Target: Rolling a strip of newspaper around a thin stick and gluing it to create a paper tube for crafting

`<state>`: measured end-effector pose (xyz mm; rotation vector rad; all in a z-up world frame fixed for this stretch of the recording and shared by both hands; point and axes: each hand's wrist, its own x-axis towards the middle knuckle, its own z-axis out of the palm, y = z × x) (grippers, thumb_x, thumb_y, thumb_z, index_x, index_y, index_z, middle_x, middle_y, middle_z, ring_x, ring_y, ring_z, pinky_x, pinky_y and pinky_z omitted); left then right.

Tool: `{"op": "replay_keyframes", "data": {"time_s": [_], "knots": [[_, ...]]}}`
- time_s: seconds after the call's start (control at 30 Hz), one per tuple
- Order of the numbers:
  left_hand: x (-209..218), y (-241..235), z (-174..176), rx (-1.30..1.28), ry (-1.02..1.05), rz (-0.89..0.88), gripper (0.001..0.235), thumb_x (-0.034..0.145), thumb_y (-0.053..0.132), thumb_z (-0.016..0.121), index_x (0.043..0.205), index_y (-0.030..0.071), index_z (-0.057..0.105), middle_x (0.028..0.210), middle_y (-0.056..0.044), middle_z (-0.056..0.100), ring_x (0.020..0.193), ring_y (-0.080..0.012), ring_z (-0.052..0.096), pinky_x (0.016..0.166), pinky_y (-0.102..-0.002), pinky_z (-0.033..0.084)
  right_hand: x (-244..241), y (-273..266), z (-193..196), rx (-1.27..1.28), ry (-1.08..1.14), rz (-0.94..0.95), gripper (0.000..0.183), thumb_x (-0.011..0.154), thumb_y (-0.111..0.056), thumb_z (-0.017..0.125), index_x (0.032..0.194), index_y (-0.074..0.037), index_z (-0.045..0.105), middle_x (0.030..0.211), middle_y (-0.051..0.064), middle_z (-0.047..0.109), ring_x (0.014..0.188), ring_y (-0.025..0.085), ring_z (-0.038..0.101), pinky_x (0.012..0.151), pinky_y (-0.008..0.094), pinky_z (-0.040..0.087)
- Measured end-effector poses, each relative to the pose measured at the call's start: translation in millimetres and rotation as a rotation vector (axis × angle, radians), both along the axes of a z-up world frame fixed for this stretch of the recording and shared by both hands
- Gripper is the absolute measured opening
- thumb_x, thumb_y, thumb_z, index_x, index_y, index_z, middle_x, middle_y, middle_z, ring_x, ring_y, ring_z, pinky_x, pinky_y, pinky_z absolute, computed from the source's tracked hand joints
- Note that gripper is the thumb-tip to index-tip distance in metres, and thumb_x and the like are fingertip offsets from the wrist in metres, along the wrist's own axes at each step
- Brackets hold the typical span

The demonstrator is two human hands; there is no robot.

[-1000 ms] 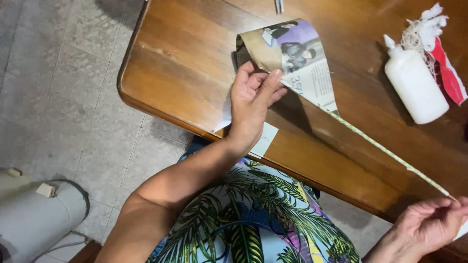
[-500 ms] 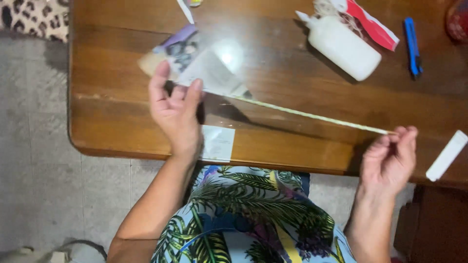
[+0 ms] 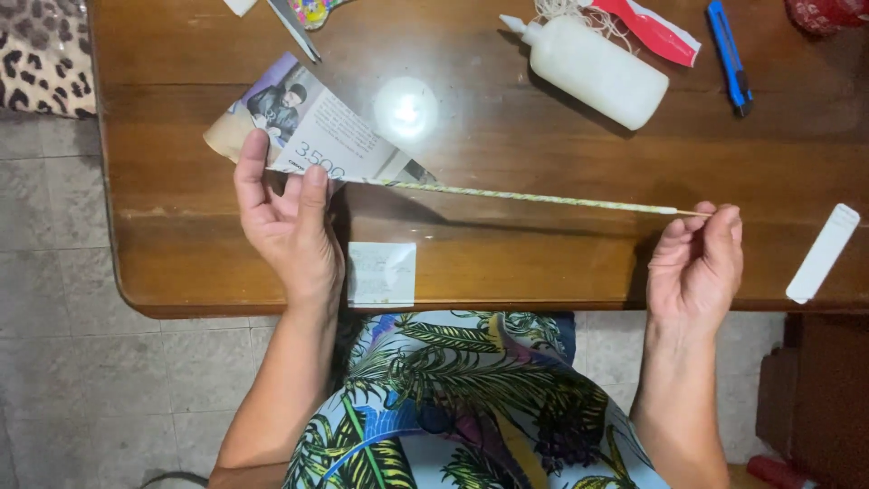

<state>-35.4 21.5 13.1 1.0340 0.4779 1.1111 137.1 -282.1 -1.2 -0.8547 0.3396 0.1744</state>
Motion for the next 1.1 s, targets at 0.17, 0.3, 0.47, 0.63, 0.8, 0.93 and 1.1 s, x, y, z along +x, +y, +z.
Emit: {"op": "replay_keyframes", "data": {"time_s": [0.17, 0.3, 0.47, 0.63, 0.8, 0.93, 1.1], "knots": [[-4.3, 3.8, -5.7, 0.02, 0.017, 0.018, 0.063, 0.083, 0.008, 0.07, 0.135, 0.007, 0.034, 0.142, -0.013, 0.032, 0.123, -0.0227, 0.046, 0.107, -0.033, 0.039, 11.2, -24.5, -30.3, -0.074, -0.077, 0.107, 0.005, 0.094, -0.01, 0.061, 0.091, -0.012, 0.056, 0.088, 0.005, 0.061, 0.072, 0.007, 0.06, 0.073, 0.021, 0.056], [-5.6, 1.3, -2.5, 0.036, -0.045, -0.031, 0.063, 0.083, 0.002, 0.067, 0.135, 0.007, 0.031, 0.141, -0.016, 0.028, 0.124, -0.0271, 0.042, 0.11, -0.038, 0.038, 14.8, -21.6, -28.0, 0.023, 0.012, 0.089, 0.014, 0.091, -0.019, 0.068, 0.082, -0.011, 0.061, 0.08, 0.003, 0.061, 0.066, 0.008, 0.058, 0.075, 0.024, 0.058], [-8.5, 1.2, 1.5, 0.001, 0.017, -0.072, 0.055, 0.087, 0.004, 0.062, 0.133, 0.003, 0.032, 0.137, -0.013, 0.035, 0.111, -0.0188, 0.053, 0.102, -0.03, 0.045, 16.7, -20.3, -20.9, 0.206, 0.108, 0.191, 0.006, 0.098, -0.013, 0.063, 0.094, -0.009, 0.061, 0.095, 0.0, 0.061, 0.078, 0.005, 0.058, 0.067, 0.017, 0.058], [-9.1, 1.4, -0.2, -0.03, -0.027, -0.127, 0.053, 0.087, 0.002, 0.062, 0.133, 0.003, 0.035, 0.135, -0.016, 0.04, 0.114, -0.0215, 0.052, 0.104, -0.031, 0.044, 15.7, -11.2, -17.2, 0.042, 0.078, 0.09, 0.015, 0.097, -0.006, 0.064, 0.083, -0.009, 0.057, 0.084, 0.004, 0.06, 0.068, 0.006, 0.059, 0.066, 0.016, 0.059], [-10.0, 7.2, -4.2, -0.002, -0.052, -0.111, 0.056, 0.085, -0.002, 0.062, 0.134, 0.002, 0.035, 0.135, -0.016, 0.037, 0.117, -0.0235, 0.047, 0.106, -0.033, 0.043, 13.0, -5.7, -10.9, 0.012, 0.041, 0.095, 0.011, 0.093, -0.007, 0.064, 0.084, -0.007, 0.057, 0.087, 0.009, 0.063, 0.067, 0.007, 0.063, 0.065, 0.016, 0.059], [-12.8, 12.5, -3.2, 0.008, -0.111, -0.109, 0.058, 0.085, -0.006, 0.062, 0.135, 0.005, 0.035, 0.14, -0.017, 0.035, 0.123, -0.0247, 0.043, 0.111, -0.036, 0.039, 16.8, -17.0, -14.3, 0.049, 0.064, 0.09, 0.011, 0.088, -0.02, 0.066, 0.095, -0.012, 0.064, 0.081, 0.005, 0.064, 0.062, 0.005, 0.061, 0.063, 0.016, 0.057], [-23.7, 28.8, -0.9, -0.057, -0.123, -0.043, 0.064, 0.082, -0.011, 0.061, 0.137, 0.01, 0.035, 0.14, -0.02, 0.038, 0.124, -0.027, 0.044, 0.106, -0.042, 0.046, 54.7, -70.5, -32.4, 0.018, 0.07, -0.006, 0.018, 0.078, -0.025, 0.074, 0.085, -0.014, 0.062, 0.08, -0.005, 0.065, 0.063, 0.001, 0.062, 0.06, 0.01, 0.053]]}}
